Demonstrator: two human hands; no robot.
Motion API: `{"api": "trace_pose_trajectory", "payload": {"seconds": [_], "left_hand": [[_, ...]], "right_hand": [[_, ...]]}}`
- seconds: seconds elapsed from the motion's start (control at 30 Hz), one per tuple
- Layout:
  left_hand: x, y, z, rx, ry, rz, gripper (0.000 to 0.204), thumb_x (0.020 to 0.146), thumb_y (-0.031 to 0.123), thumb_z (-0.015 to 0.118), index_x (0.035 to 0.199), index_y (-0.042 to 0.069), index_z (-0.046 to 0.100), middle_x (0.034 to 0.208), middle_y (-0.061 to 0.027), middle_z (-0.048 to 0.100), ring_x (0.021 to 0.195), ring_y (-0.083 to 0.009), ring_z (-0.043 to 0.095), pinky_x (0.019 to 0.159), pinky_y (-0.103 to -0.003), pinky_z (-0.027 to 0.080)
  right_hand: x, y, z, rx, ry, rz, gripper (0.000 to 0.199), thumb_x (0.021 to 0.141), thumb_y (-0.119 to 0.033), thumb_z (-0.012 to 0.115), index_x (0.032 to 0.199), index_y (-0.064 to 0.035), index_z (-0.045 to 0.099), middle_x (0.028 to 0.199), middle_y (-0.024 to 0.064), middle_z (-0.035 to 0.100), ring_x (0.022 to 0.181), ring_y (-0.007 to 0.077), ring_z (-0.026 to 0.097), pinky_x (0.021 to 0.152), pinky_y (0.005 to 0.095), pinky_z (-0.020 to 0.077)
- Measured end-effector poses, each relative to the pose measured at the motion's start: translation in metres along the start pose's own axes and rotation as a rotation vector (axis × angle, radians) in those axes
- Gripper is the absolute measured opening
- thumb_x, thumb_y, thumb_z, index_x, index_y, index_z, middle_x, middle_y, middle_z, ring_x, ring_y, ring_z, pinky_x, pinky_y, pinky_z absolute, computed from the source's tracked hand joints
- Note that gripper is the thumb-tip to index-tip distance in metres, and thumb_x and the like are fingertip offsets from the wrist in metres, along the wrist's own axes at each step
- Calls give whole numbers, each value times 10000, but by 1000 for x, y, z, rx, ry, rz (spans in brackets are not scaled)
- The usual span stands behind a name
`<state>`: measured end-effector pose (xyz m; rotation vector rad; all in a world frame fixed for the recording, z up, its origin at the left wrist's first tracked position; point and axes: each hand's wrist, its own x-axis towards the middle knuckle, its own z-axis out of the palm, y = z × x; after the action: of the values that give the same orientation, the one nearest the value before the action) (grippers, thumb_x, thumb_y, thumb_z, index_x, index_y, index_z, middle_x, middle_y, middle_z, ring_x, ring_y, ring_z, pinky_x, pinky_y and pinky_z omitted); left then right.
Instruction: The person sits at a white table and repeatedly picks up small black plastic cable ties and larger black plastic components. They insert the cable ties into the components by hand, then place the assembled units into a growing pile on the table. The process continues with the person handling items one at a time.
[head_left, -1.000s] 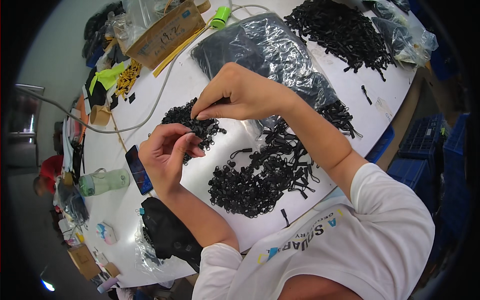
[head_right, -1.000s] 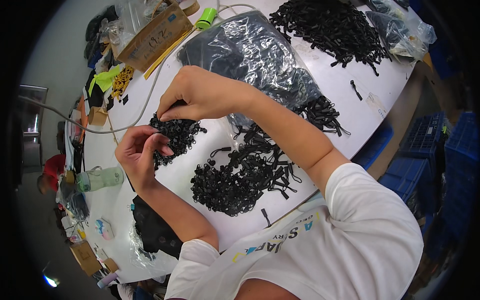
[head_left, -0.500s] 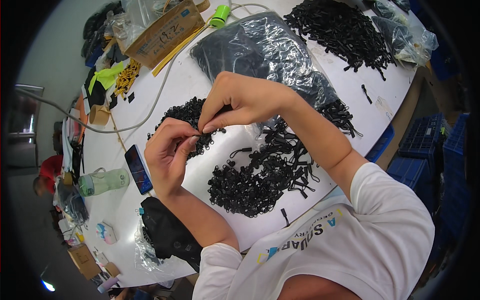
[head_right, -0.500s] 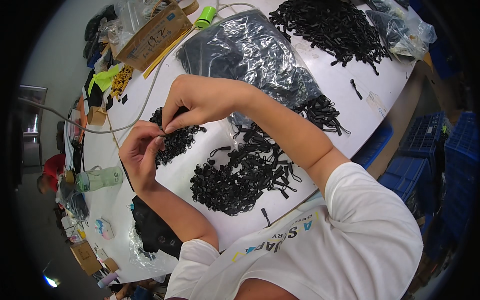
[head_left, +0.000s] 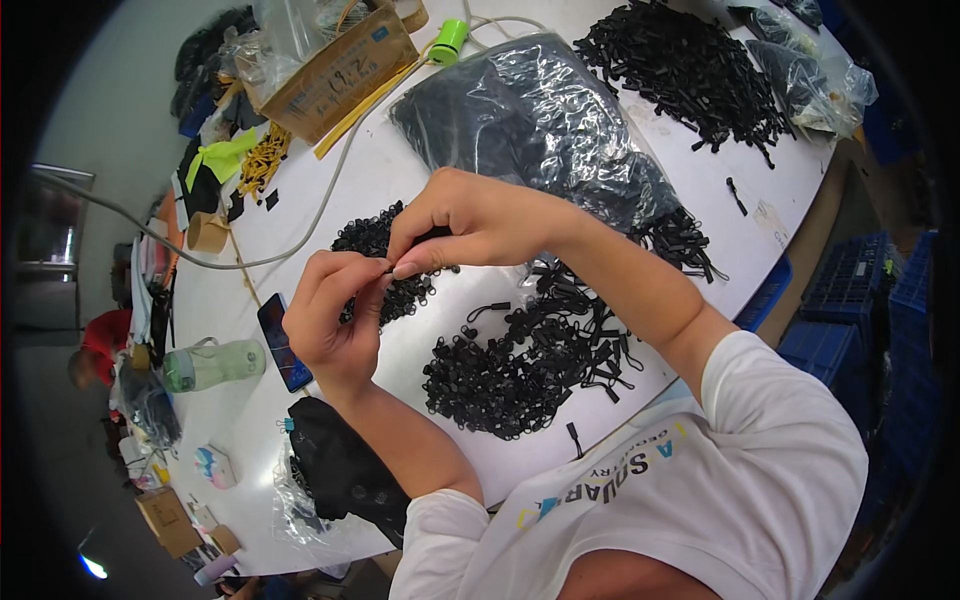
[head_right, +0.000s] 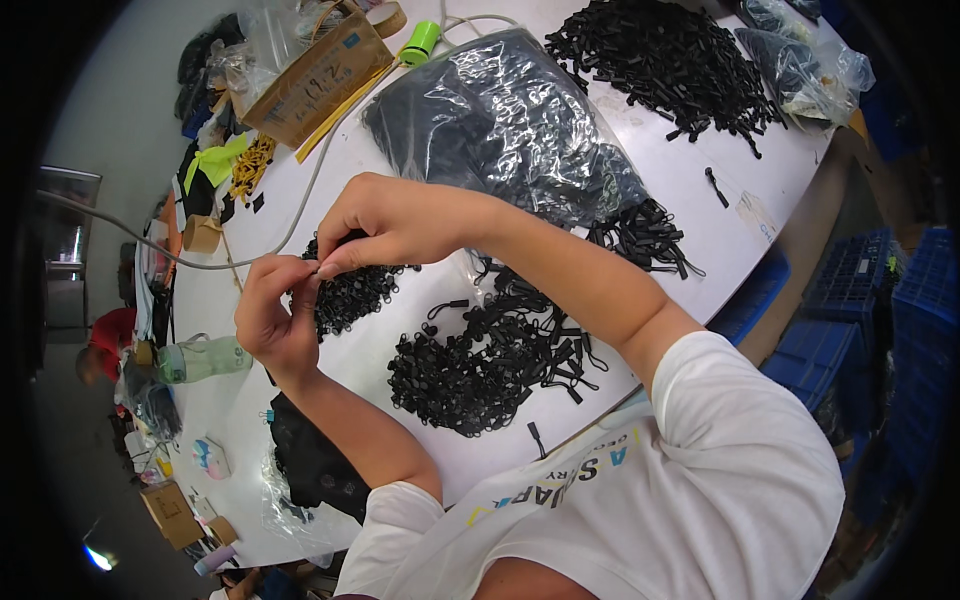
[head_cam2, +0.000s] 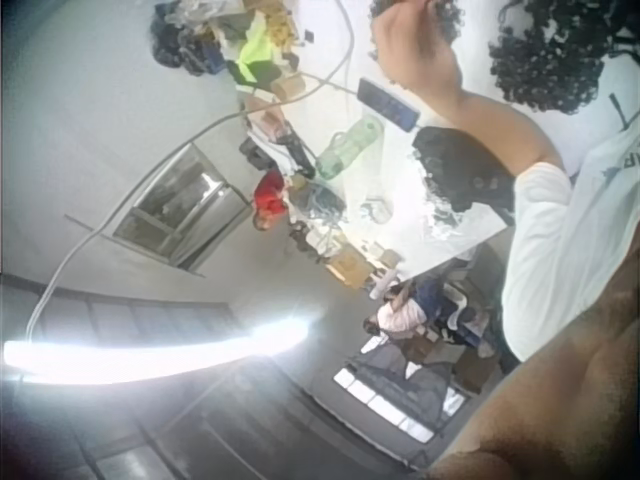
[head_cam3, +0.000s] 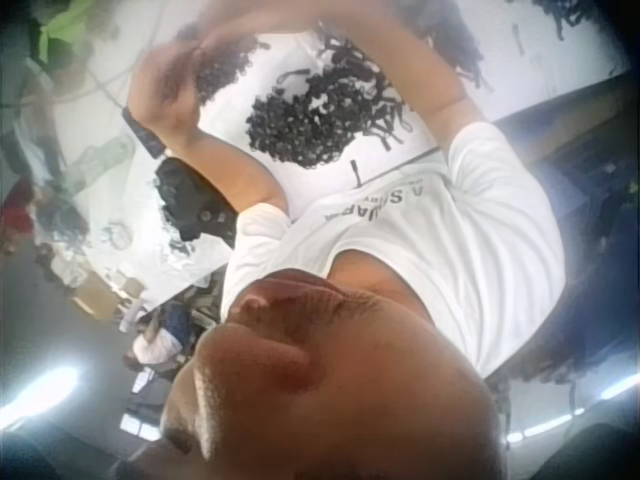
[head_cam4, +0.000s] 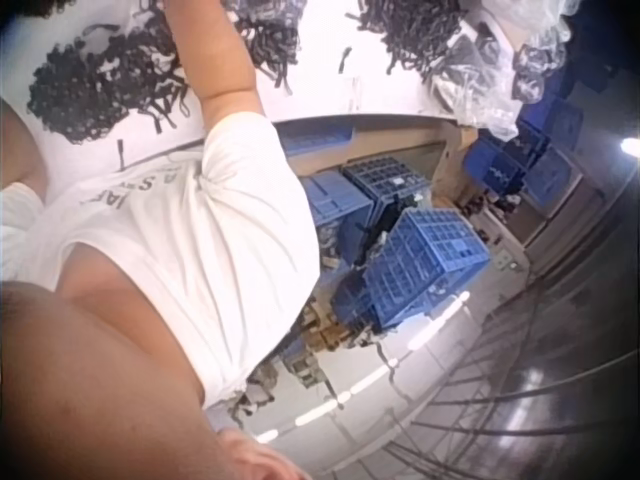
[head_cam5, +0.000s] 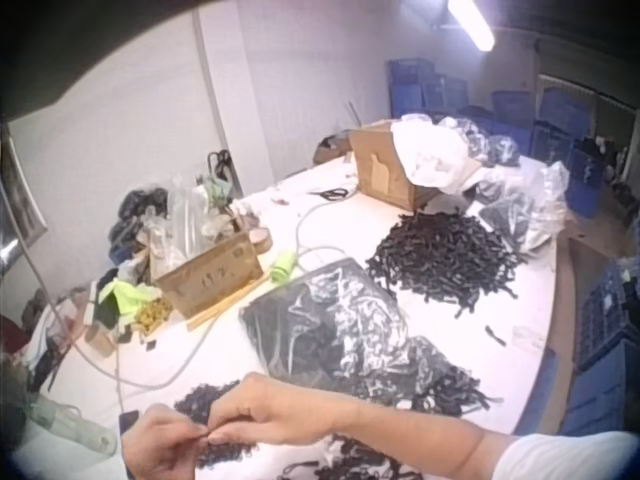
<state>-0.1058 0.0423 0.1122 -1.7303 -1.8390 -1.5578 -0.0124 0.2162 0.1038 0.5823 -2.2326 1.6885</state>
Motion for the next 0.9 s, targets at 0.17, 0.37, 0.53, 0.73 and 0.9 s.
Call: {"api": "trace_pose_trajectory", "payload": {"seconds": [0.17, 0.37, 0.53, 0.73, 0.9], "left_hand": [[3, 0, 2, 31, 49, 23, 177, 685, -71, 720, 826, -23, 625, 735, -71, 598, 618, -138, 536, 535, -228, 421], [-8, -8, -2, -367, -71, -521, 297, 928, 225, 557, 795, -40, 577, 681, -73, 576, 520, -103, 499, 461, -205, 389], [-6, -5, 19, -758, -54, -560, 377, 945, 297, 477, 776, -25, 575, 587, -44, 533, 497, -103, 500, 432, -210, 380], [-8, -14, 17, -505, 177, -563, 276, 919, 155, 516, 698, -10, 526, 592, -28, 514, 430, -48, 396, 403, -194, 288], [-6, -5, 30, -141, 323, -356, 241, 924, 127, 545, 757, -30, 619, 625, 7, 517, 486, -24, 402, 443, -170, 288]], "right_hand": [[0, -3, 3, -7, 58, 16, 167, 864, -139, 620, 896, 25, 624, 648, 64, 613, 529, 92, 501, 488, 244, 391], [1, 0, 10, -490, 293, -248, 165, 807, -160, 670, 878, -29, 599, 656, 61, 604, 530, 212, 558, 492, 290, 425], [3, 5, 17, -768, 334, -378, 178, 755, -169, 697, 855, -62, 597, 653, 41, 582, 534, 249, 551, 494, 333, 440], [-1, 8, 14, -780, 241, -365, 178, 714, -147, 711, 788, -64, 572, 615, 49, 543, 514, 250, 534, 488, 343, 436], [1, 6, 18, -687, 227, -345, 181, 680, -117, 708, 732, -57, 545, 594, 66, 531, 501, 271, 528, 485, 351, 433]]}}
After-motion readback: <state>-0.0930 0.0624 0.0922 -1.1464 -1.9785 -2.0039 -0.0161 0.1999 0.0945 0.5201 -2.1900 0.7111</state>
